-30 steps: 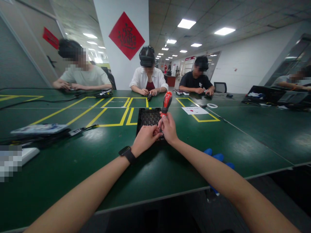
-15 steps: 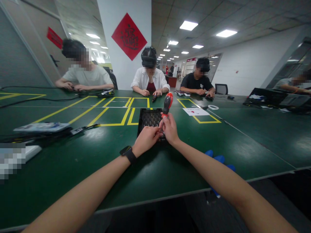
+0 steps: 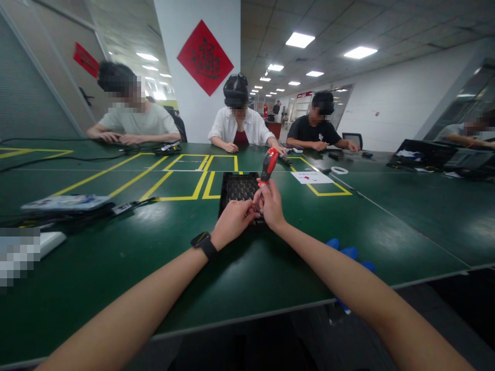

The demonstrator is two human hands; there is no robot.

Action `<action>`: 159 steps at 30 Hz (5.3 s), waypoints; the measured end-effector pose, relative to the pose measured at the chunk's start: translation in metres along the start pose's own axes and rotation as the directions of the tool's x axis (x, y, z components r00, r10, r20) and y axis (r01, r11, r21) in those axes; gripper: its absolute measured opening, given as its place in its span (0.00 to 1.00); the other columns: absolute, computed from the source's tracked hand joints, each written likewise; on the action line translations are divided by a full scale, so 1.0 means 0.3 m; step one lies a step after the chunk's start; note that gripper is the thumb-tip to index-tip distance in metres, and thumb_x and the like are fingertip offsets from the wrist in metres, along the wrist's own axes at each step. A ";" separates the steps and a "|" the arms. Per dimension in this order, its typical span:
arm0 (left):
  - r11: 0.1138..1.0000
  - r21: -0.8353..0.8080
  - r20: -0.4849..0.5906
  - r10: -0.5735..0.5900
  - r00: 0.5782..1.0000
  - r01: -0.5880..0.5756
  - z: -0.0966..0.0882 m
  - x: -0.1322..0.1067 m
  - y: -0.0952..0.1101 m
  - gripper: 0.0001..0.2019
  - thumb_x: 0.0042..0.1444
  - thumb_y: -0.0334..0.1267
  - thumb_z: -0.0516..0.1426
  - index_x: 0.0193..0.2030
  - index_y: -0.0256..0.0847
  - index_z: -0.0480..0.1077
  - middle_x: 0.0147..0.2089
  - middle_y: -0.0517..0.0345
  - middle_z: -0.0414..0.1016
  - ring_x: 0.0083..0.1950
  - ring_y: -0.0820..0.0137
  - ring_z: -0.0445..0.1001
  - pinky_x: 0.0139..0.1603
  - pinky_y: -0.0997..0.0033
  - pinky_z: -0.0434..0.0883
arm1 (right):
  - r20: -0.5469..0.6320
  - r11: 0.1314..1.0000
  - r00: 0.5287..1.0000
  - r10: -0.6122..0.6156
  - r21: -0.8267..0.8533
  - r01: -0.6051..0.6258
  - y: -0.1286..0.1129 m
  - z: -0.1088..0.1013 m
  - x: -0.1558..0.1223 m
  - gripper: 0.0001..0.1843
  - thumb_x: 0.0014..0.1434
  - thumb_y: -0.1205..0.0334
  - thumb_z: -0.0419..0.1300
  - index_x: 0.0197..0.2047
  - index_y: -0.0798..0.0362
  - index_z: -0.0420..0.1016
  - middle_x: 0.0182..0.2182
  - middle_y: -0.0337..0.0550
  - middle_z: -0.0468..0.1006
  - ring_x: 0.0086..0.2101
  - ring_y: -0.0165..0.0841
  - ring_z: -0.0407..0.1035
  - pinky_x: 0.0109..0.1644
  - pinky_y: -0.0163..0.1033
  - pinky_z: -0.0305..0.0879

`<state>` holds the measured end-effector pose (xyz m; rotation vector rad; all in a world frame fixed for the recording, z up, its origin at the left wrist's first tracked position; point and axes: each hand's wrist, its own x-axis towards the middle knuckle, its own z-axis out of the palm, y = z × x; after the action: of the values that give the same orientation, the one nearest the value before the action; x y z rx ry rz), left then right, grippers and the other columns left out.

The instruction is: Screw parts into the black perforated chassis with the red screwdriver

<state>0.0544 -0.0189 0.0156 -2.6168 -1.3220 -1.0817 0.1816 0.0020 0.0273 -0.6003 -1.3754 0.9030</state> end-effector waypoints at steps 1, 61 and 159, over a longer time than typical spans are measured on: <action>1.000 -0.021 0.001 0.005 1.000 -0.005 0.001 0.000 -0.002 0.06 0.54 0.36 0.59 0.30 0.39 0.66 0.29 0.59 0.74 0.32 0.70 0.72 0.35 0.71 0.62 | 0.004 1.000 1.000 0.007 0.007 -0.007 0.000 0.000 0.001 0.16 0.62 0.50 0.48 0.46 0.52 0.63 0.18 0.29 0.66 0.13 0.20 0.53 0.15 0.26 0.47; 0.997 0.082 0.026 0.011 1.000 -0.013 -0.002 0.000 0.001 0.03 0.57 0.33 0.54 0.34 0.39 0.68 0.31 0.55 0.73 0.34 0.67 0.71 0.39 0.68 0.63 | -0.009 0.999 0.999 -0.035 -0.019 0.034 0.015 -0.007 0.002 0.14 0.62 0.52 0.48 0.45 0.52 0.63 0.21 0.31 0.67 0.15 0.19 0.53 0.18 0.26 0.50; 0.994 -0.091 0.023 -0.056 0.998 0.058 -0.007 0.003 0.008 0.06 0.55 0.36 0.56 0.29 0.39 0.67 0.27 0.59 0.73 0.28 0.72 0.70 0.31 0.74 0.62 | -0.006 0.999 0.999 -0.042 -0.010 0.042 0.016 -0.005 -0.003 0.12 0.59 0.55 0.54 0.44 0.50 0.58 0.22 0.31 0.66 0.20 0.21 0.59 0.22 0.27 0.56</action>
<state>0.0552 -0.0204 0.0183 -2.6771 -1.3924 -1.1533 0.1824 0.0041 0.0227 -0.5790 -1.3830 0.8604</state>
